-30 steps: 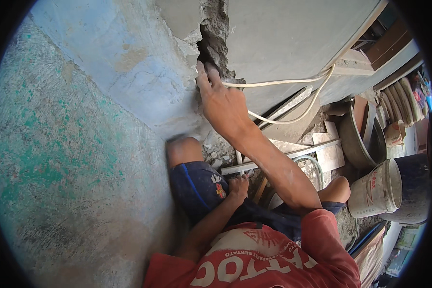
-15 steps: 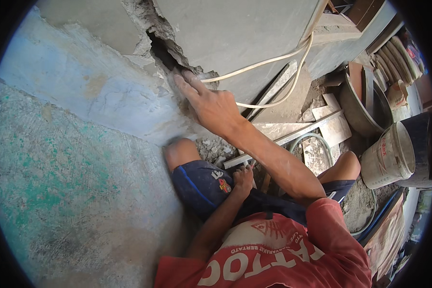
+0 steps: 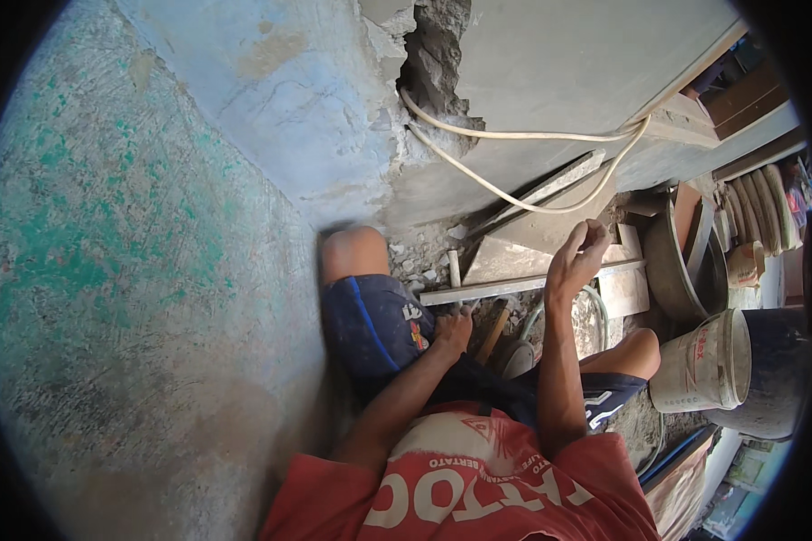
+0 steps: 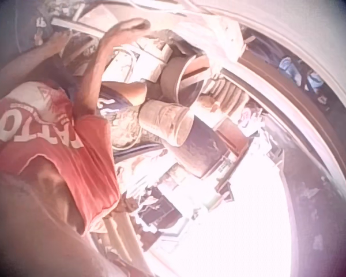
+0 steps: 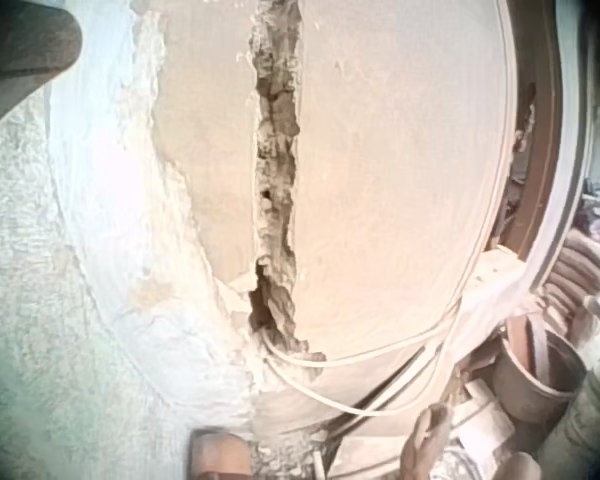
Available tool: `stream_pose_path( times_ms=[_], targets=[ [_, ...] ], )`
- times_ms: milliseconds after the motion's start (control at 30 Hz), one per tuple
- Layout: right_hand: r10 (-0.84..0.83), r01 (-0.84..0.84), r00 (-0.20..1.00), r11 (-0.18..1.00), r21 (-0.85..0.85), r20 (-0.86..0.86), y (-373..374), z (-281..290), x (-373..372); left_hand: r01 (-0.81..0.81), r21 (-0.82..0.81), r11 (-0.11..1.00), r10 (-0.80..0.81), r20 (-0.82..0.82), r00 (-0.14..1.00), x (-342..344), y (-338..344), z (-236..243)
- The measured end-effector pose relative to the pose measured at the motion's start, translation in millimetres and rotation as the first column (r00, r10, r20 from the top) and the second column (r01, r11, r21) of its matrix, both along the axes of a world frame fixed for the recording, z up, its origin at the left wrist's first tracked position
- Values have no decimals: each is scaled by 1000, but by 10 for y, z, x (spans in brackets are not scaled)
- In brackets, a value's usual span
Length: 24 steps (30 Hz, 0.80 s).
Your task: Installing or repairing electrical wiring in a wall channel using a hammer and a screwdriver.
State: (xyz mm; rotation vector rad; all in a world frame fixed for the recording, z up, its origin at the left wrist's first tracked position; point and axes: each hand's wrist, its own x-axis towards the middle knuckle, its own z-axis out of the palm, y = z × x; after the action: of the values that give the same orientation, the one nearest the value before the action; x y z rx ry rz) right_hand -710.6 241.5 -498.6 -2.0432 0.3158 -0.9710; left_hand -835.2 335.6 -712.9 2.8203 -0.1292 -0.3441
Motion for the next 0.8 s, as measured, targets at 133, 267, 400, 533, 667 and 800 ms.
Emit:
stream_pose_path(
  times_ms=[133, 267, 400, 533, 667, 800],
  targets=[
    [-258, 285, 735, 957, -59, -627, -1129, -1579, -427, -222, -326, 919, 111, -326, 939, 221, -6, 386],
    [35, 228, 450, 962, 153, -892, -1202, -2363, -782, -368, -622, 691, 79, -442, 894, 322, 100, 439],
    [-252, 213, 304, 958, -192, -919, -932, -2429, -960, -539, -841, -58, -218, -516, 829, 362, 139, 1175],
    [-396, -21, 562, 871, -491, -727, -799, -2315, -1084, -318, -927, -200, -28, -319, 947, 501, 89, 1783],
    [-7, -279, 99, 960, -34, -995, -505, -1845, -1099, -192, -968, -163, 155, -217, 964, 537, 178, 2516],
    [27, -343, 64, 939, 3, -998, -473, -1969, -1117, -144, -958, -247, 212, -199, 957, 490, 404, 2931]
  ],
)
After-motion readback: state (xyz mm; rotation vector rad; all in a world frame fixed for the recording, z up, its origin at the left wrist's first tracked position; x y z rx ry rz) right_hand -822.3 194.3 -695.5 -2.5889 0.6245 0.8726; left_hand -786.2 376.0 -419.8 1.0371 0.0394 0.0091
